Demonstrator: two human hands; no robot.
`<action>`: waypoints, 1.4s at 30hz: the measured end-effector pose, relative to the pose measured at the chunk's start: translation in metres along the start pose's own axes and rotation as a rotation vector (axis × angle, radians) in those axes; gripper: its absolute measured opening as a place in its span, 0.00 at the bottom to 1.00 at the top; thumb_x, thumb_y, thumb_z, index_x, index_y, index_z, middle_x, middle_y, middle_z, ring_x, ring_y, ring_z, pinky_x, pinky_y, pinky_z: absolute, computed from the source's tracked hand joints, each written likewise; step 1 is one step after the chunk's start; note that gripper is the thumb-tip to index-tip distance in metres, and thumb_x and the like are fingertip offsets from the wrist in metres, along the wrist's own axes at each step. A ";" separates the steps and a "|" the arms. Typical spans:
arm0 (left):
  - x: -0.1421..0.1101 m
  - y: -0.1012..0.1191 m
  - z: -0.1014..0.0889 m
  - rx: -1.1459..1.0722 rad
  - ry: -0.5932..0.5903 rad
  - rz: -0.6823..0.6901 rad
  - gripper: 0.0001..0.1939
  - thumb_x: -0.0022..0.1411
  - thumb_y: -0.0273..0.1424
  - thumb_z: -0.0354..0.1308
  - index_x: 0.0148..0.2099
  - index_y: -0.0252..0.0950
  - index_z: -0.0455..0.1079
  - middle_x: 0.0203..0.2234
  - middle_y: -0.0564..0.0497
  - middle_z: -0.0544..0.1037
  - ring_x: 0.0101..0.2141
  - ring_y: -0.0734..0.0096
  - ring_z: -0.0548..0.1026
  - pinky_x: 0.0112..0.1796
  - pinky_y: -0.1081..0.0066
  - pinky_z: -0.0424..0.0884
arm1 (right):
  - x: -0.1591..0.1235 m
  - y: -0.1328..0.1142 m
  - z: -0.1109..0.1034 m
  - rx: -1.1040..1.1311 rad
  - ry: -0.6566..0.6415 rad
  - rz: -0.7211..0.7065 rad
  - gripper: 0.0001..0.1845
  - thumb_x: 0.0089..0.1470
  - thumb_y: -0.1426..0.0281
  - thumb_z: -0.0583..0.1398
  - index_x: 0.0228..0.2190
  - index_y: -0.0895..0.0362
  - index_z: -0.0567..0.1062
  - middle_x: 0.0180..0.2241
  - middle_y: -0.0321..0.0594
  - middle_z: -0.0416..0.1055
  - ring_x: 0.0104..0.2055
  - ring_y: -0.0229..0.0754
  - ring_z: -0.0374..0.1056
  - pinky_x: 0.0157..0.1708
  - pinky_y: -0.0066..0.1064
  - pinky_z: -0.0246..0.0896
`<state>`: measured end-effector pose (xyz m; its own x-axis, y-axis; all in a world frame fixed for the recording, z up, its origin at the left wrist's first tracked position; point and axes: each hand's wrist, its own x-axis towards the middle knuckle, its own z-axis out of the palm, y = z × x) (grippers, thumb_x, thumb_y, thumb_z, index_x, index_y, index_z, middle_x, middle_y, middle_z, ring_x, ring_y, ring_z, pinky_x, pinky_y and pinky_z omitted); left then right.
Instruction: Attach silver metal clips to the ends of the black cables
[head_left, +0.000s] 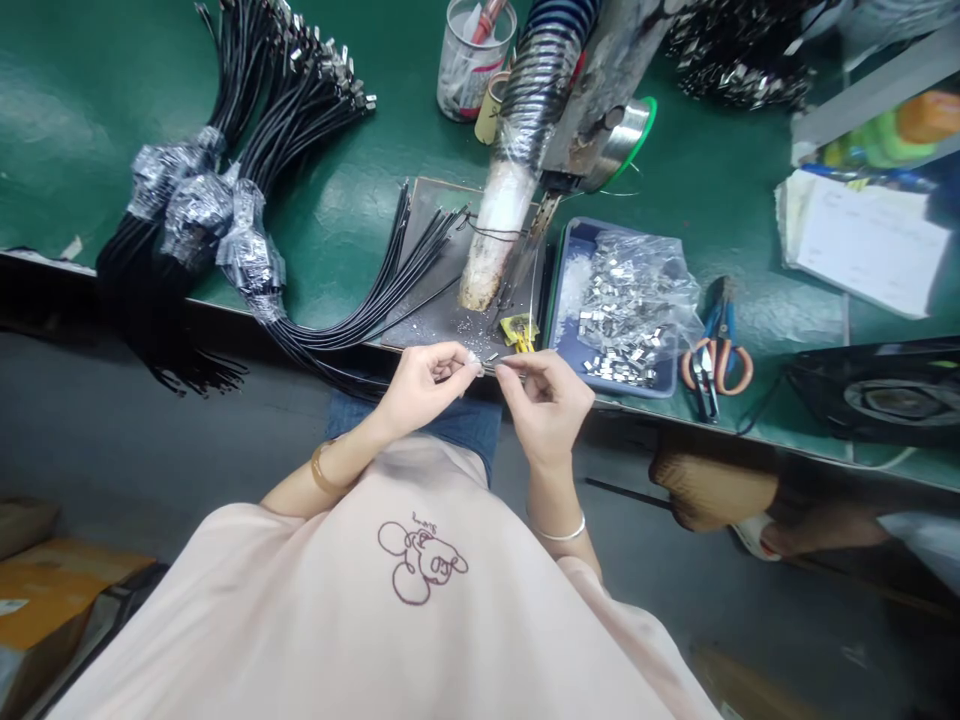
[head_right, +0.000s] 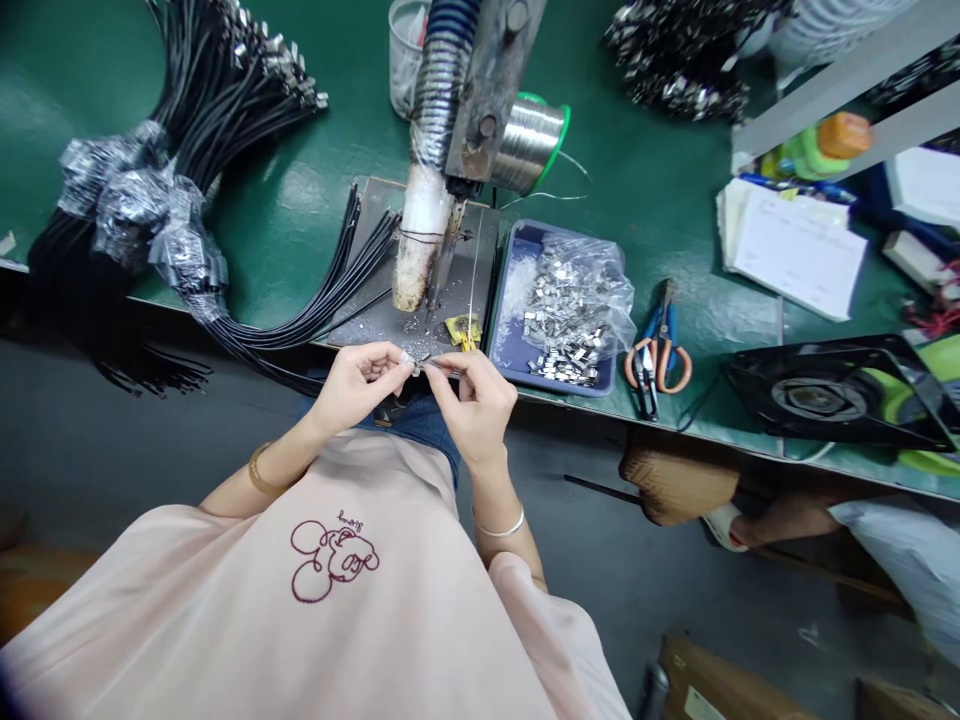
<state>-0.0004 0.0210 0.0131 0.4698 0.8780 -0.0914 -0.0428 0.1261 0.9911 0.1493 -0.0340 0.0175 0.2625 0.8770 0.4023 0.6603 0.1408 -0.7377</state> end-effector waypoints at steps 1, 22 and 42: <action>0.000 0.000 -0.001 -0.024 -0.017 -0.006 0.15 0.58 0.40 0.64 0.28 0.33 0.69 0.17 0.56 0.69 0.20 0.80 0.66 0.25 0.77 0.64 | 0.000 0.000 0.000 0.011 -0.008 -0.021 0.07 0.59 0.67 0.63 0.30 0.55 0.76 0.26 0.32 0.72 0.18 0.31 0.51 0.20 0.28 0.50; 0.024 0.001 -0.003 -0.236 0.004 -0.113 0.18 0.46 0.42 0.73 0.28 0.31 0.75 0.23 0.53 0.77 0.25 0.79 0.70 0.31 0.76 0.68 | 0.003 0.012 0.005 -0.113 0.099 -0.320 0.06 0.59 0.76 0.62 0.32 0.53 0.72 0.35 0.39 0.81 0.38 0.41 0.79 0.37 0.32 0.75; 0.036 0.009 -0.004 -0.208 0.063 -0.123 0.22 0.41 0.46 0.76 0.26 0.32 0.75 0.20 0.54 0.75 0.23 0.80 0.69 0.29 0.75 0.67 | 0.012 0.009 0.010 -0.083 0.115 -0.306 0.08 0.57 0.79 0.62 0.31 0.53 0.73 0.37 0.40 0.82 0.39 0.41 0.80 0.40 0.34 0.78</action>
<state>0.0124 0.0555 0.0181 0.4268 0.8764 -0.2229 -0.1720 0.3207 0.9314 0.1515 -0.0174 0.0100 0.1174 0.7416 0.6605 0.7743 0.3481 -0.5285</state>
